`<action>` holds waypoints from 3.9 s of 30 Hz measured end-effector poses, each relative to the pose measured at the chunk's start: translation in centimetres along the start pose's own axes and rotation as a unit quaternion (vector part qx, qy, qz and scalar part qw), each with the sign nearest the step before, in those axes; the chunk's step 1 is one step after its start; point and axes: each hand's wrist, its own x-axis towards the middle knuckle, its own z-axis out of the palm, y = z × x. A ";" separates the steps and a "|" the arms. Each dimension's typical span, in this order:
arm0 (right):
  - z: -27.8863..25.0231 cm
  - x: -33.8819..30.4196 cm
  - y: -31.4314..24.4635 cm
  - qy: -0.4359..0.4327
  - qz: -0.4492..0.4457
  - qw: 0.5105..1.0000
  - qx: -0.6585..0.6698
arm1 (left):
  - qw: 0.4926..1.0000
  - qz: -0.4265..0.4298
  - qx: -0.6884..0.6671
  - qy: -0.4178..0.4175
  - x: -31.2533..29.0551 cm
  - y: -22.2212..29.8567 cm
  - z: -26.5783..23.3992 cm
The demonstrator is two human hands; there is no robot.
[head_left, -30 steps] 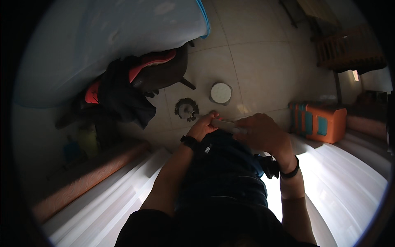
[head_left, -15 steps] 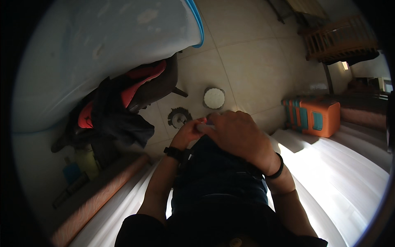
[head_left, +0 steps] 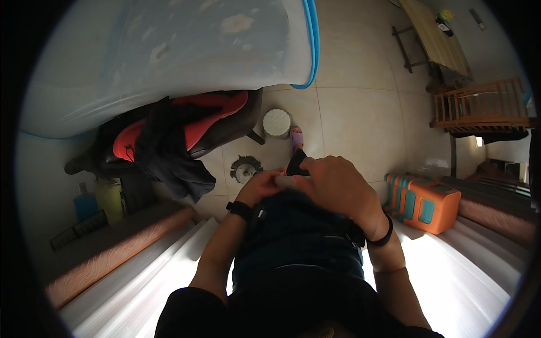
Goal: The person wrings out a mop in a bucket in a bathroom, carries it into a bedroom, and then mops the tiled floor around a bed.
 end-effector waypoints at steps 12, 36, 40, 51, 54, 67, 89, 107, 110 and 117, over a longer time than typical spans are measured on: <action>-6.7 6.9 8.9 -0.167 -0.157 0.970 -0.080 | 0.981 0.149 -0.050 0.109 8.5 0.4 3.5; -33.8 10.2 34.4 -0.077 0.035 0.992 -0.094 | 0.725 0.517 0.435 0.129 36.0 -8.9 33.5; -27.8 10.4 29.5 -0.161 0.009 0.976 -0.146 | 0.480 0.625 0.512 0.340 29.6 -10.7 27.4; -0.9 8.8 17.0 -0.449 -0.202 0.859 -0.138 | 0.732 0.476 -0.064 0.483 19.8 -14.9 2.9; 3.7 8.3 14.8 -0.468 -0.220 0.842 -0.154 | 0.625 0.410 0.226 0.624 15.6 -17.1 0.1; 1.7 8.4 10.6 -0.525 -0.230 0.767 -0.288 | 0.678 0.381 0.226 0.586 21.0 -19.0 1.8; 7.2 6.0 18.6 -0.362 -0.056 0.856 -0.365 | 0.644 0.556 0.432 0.300 36.7 -14.7 1.0; 37.9 7.5 29.4 -0.513 -0.254 0.792 -0.212 | 0.581 0.401 0.180 0.685 29.8 -25.7 -22.7; 41.6 5.5 28.1 -0.570 -0.179 0.775 -0.206 | 0.580 0.368 0.176 0.705 28.3 -28.3 -23.3; 38.7 4.9 27.5 -0.608 -0.205 0.726 -0.249 | 0.572 0.431 0.155 0.681 29.3 -31.1 -23.5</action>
